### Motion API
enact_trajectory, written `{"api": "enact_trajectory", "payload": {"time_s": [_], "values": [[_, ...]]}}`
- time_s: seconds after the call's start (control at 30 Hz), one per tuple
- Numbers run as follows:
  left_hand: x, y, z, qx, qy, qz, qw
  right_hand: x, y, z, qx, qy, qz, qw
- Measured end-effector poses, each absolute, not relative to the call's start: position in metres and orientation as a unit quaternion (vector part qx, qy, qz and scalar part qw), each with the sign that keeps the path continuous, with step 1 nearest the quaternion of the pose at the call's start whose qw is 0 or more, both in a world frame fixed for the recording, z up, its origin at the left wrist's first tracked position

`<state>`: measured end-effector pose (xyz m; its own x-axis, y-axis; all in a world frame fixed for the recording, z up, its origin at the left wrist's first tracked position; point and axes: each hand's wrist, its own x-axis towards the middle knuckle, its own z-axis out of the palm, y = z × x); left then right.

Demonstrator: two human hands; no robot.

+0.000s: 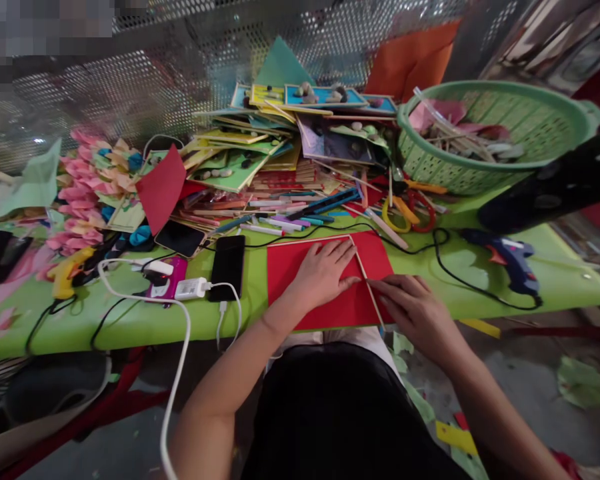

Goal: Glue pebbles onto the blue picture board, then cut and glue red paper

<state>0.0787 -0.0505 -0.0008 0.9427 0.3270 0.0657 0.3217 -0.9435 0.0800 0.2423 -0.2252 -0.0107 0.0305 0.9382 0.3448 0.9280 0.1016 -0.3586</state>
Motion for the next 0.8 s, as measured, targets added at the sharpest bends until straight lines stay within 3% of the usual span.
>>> {"api": "enact_trajectory", "payload": {"time_s": [0.4, 0.8], "values": [[0.077, -0.051, -0.001, 0.985, 0.166, 0.051, 0.025, 0.244, -0.225, -0.012, -0.674, -0.69, 0.012, 0.264], [0.073, -0.043, -0.001, 0.979, 0.158, 0.093, 0.088, 0.263, -0.221, 0.002, -0.693, -0.673, -0.016, 0.258]]}}
